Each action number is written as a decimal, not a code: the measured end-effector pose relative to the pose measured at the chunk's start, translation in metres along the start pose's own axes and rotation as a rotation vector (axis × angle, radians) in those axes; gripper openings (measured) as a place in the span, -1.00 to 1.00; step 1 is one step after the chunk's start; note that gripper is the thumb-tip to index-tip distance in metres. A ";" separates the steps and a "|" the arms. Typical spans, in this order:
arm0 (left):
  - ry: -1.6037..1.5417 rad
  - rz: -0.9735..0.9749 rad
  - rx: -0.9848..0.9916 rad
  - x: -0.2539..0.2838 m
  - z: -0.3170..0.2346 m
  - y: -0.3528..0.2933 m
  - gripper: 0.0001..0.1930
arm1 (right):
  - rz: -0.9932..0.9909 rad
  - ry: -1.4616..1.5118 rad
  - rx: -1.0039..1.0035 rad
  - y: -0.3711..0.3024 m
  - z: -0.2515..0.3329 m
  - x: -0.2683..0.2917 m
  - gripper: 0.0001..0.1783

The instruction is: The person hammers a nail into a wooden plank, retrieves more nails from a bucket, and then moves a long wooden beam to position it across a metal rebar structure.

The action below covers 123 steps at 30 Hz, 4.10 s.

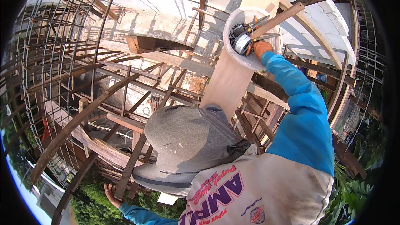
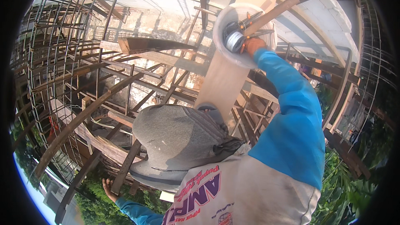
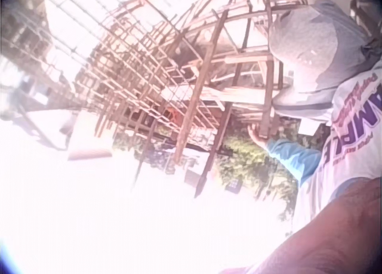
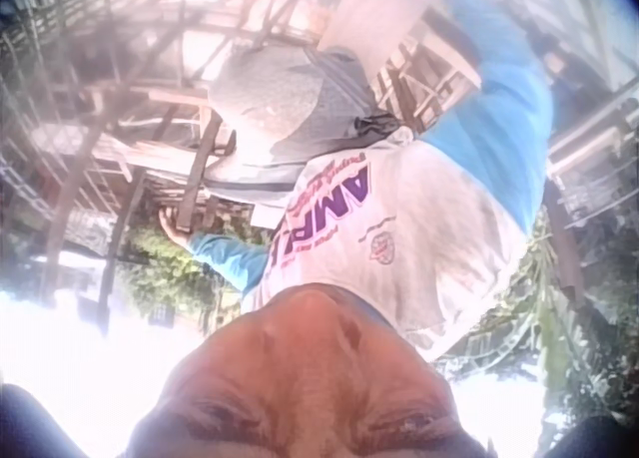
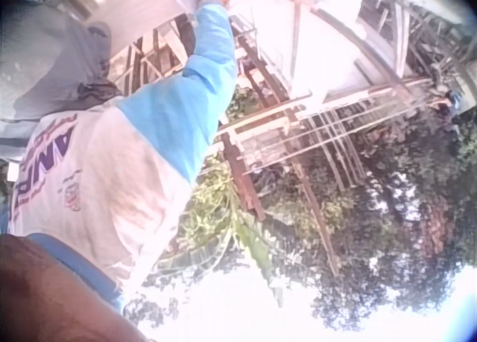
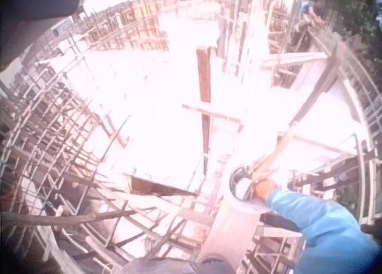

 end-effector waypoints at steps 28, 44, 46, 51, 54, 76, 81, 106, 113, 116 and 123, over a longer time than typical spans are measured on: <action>-0.122 0.034 -0.068 -0.002 0.002 0.002 -0.42 | -0.062 0.099 -0.120 0.020 0.000 -0.039 -0.75; -0.114 0.004 -0.064 -0.001 0.004 0.004 -0.42 | 0.018 0.263 -0.163 0.007 0.006 -0.008 -0.75; -0.124 0.026 -0.058 0.000 0.005 0.006 -0.42 | 0.185 0.283 -0.147 0.001 0.004 -0.018 -0.74; -0.139 0.039 -0.069 0.002 0.006 0.006 -0.42 | 0.279 0.301 -0.198 -0.034 -0.006 0.022 -0.66; -0.158 0.032 -0.046 0.001 0.005 0.000 -0.42 | 0.063 0.408 -0.125 -0.040 -0.019 0.023 -0.77; -0.179 -0.006 -0.015 0.000 0.008 0.007 -0.50 | -0.058 0.580 -0.167 -0.013 -0.032 -0.017 -0.77; -0.192 0.060 -0.039 -0.002 0.005 0.008 -0.50 | -0.019 0.165 -0.046 0.000 -0.016 -0.033 -0.76; 0.046 -0.139 -0.130 0.014 -0.009 -0.005 -0.46 | -0.033 0.325 -0.014 -0.031 0.003 0.047 -0.72; 0.288 -0.488 -0.579 -0.111 -0.117 -0.081 -0.64 | -0.127 2.339 -0.097 -0.101 0.068 0.147 -0.78; 0.133 0.120 -0.504 -0.264 -0.122 -0.090 -0.70 | 0.009 2.655 0.108 -0.117 0.141 0.192 -0.74; -0.379 0.961 0.136 -0.471 -0.095 -0.177 -0.47 | 0.114 2.400 0.449 -0.159 0.241 0.290 -0.59</action>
Point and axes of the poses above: each hand's wrist, its own y-axis towards the middle knuckle, its own x-axis out of the back of the hand, z = x × y, the point moved 9 cm from there along y, towards the middle knuckle, and after that the axes turned 7 degrees about x, right-handed, at the moved point
